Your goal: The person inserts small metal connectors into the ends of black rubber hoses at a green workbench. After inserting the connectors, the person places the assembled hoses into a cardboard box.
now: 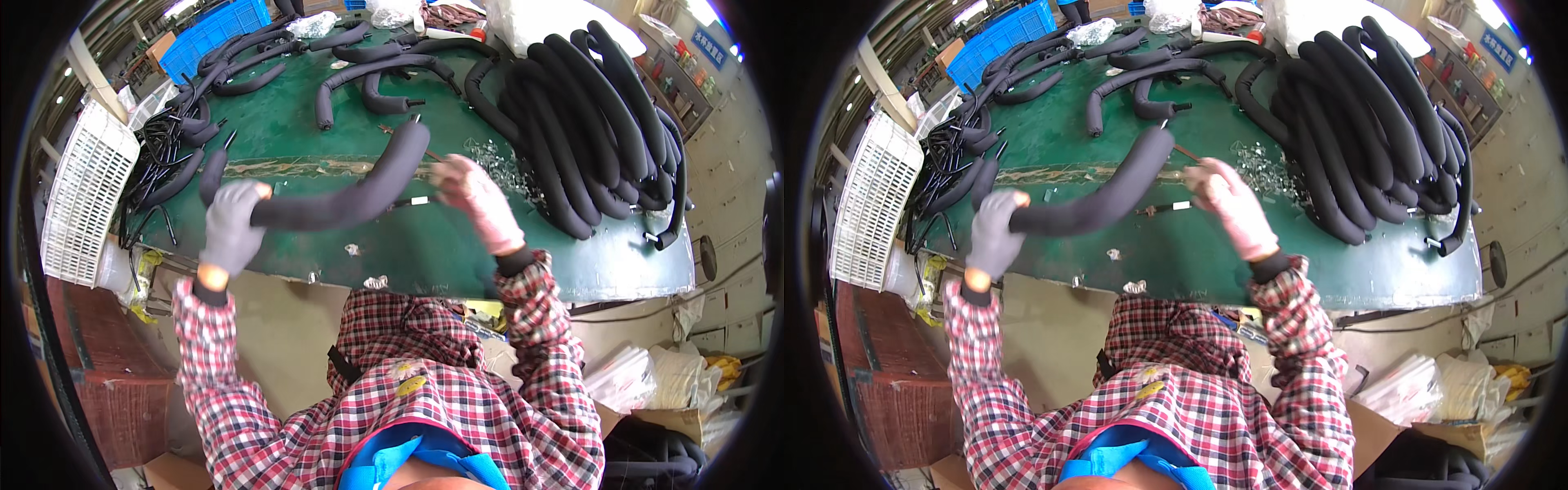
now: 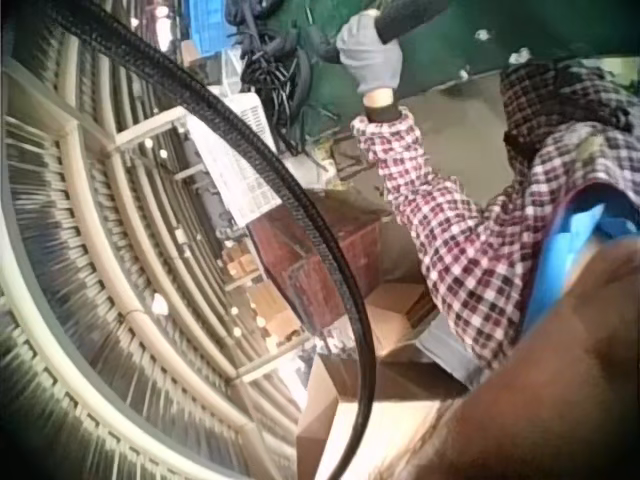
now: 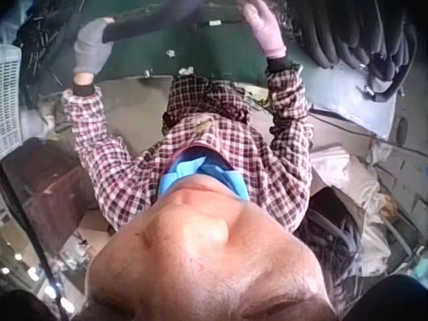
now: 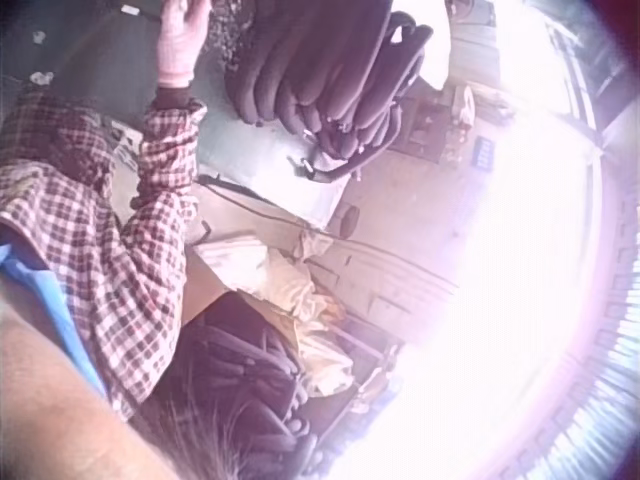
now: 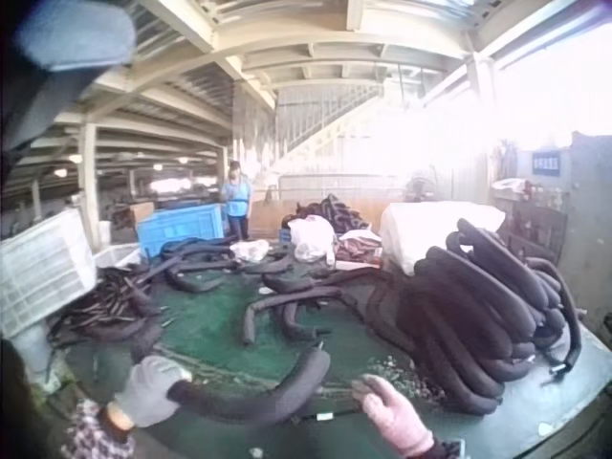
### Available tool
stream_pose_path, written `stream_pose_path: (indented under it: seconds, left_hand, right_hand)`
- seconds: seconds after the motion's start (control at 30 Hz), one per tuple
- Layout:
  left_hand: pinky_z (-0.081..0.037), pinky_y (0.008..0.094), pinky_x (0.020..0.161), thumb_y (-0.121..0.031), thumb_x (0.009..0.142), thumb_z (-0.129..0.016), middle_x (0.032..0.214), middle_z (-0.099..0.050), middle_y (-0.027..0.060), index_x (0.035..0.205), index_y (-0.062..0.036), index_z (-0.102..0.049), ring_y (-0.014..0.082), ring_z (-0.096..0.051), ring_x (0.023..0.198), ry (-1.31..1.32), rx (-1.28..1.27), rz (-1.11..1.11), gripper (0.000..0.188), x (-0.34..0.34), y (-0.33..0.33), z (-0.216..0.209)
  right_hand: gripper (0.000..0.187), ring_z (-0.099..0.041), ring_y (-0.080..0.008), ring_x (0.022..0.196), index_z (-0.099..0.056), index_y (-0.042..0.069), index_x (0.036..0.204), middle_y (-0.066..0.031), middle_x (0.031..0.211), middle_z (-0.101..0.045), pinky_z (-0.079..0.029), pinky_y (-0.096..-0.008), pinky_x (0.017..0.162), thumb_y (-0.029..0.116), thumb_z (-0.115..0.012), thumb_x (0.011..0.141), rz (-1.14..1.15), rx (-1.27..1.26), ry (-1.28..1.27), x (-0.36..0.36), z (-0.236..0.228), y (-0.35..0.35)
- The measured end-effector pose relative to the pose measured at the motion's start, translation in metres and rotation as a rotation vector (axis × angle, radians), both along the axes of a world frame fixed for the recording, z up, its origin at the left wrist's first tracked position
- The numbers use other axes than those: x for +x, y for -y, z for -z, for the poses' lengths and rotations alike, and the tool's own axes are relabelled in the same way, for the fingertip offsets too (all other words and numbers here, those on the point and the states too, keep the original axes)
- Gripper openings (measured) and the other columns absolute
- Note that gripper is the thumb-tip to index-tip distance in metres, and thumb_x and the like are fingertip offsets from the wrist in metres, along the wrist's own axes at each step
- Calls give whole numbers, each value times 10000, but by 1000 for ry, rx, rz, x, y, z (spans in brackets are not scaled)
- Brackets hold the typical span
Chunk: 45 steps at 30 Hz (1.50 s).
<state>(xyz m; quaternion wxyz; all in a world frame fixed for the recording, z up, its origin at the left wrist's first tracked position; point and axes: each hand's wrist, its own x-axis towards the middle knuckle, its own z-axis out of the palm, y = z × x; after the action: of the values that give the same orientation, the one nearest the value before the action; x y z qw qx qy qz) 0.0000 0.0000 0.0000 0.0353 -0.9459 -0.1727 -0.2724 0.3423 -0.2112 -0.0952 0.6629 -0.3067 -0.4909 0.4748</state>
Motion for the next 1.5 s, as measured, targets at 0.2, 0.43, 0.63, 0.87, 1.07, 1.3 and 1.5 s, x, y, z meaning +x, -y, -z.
stream_pose_path:
  seconds: [0.2,0.43,0.63,0.87,1.07,1.3,1.5]
  left_hand:
    - [-433,488,899,50,591,-613,946,-566,136,985,-55,-575,391,-541,981,-49,88,-279,409,-107,120,39]
    - [-446,458,841,-57,713,-655,939,-564,142,979,-75,-591,368,-565,924,180,-250,-714,274,-170,235,160]
    - [-442,379,1033,-227,846,-769,1423,-514,143,1542,-46,-219,290,-549,1259,199,-1227,-253,906,-134,231,167]
    - [-508,342,921,-239,796,-829,1185,-606,115,1513,-14,-271,219,-616,1066,432,-1352,-172,936,-78,148,101]
    - [-535,307,852,11,792,-621,1069,-675,92,1135,11,-547,135,-651,925,613,-1539,-110,351,-61,130,76]
    - [-512,255,602,-26,838,-729,981,-598,34,1350,-51,-500,91,-595,700,662,-1644,-249,562,-24,133,93]
    - [-530,308,738,-86,832,-738,969,-629,63,1298,-39,-515,156,-624,792,451,-1168,-318,520,-26,163,138]
  right_hand:
    - [675,-565,-280,1193,-432,79,1392,-124,1290,-566,-460,-470,1039,399,-750,889,-417,-38,-789,-144,-10,-23]
    - [605,-617,-179,838,-432,53,1322,-44,950,-592,-547,-401,832,350,-743,896,-800,-167,-943,-264,5,-3]
    - [494,-610,-182,968,-499,39,1260,-63,1038,-617,-478,-378,943,324,-719,922,-730,-198,-834,-262,31,-3]
    - [577,-531,-292,1223,-464,-2,1355,-174,1320,-534,-421,-430,1031,368,-634,946,197,199,713,-240,46,-35]
    - [875,-471,-387,1300,-433,44,1428,-193,1361,-508,-365,-454,1118,308,-818,688,-166,185,598,-262,96,-28]
    - [299,-717,-247,883,-702,79,1022,-81,919,-727,-566,-355,803,188,-800,762,-29,-128,205,-285,135,-28]
    - [389,-679,-275,943,-656,71,1129,-100,1015,-682,-536,-368,894,214,-773,787,43,-10,292,-268,132,-19]
